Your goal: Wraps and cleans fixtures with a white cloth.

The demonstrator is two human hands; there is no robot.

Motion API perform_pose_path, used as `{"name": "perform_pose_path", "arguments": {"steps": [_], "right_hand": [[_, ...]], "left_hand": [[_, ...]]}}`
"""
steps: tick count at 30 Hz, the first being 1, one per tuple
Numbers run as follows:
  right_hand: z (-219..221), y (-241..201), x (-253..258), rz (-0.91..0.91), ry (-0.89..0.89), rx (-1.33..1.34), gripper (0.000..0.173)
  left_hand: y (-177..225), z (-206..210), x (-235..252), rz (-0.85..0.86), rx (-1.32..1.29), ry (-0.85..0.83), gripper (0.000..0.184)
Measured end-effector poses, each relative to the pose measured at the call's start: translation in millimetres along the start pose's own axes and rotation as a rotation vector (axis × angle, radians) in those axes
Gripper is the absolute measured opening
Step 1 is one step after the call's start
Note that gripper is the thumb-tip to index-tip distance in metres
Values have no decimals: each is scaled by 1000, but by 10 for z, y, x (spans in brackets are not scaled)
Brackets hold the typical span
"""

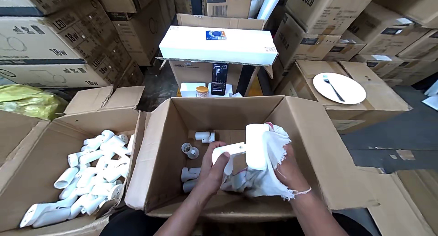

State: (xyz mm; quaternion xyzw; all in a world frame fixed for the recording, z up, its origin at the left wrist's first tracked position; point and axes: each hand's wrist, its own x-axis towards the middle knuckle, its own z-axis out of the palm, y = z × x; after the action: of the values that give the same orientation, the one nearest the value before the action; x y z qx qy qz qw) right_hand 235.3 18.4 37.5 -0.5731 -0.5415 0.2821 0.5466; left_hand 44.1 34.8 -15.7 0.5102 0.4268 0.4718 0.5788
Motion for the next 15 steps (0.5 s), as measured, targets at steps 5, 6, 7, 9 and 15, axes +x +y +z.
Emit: {"name": "perform_pose_path", "arguments": {"steps": [5, 6, 7, 9, 15], "right_hand": [[86, 45, -75, -33, 70, -149, 37], [85, 45, -93, -26, 55, -120, 37], [81, 44, -110, -34, 35, -76, 37], [67, 8, -143, -33, -26, 41, 37], [107, 18, -100, -21, -173, 314, 47]], "left_hand": [[-19, 25, 66, -325, -202, 87, 45], [-27, 25, 74, -377, -263, 93, 44], [-33, 28, 77, -419, -315, 95, 42], [-42, 41, 84, -462, -368, 113, 40], [-86, 53, 107, -447, -347, 200, 38]]}}
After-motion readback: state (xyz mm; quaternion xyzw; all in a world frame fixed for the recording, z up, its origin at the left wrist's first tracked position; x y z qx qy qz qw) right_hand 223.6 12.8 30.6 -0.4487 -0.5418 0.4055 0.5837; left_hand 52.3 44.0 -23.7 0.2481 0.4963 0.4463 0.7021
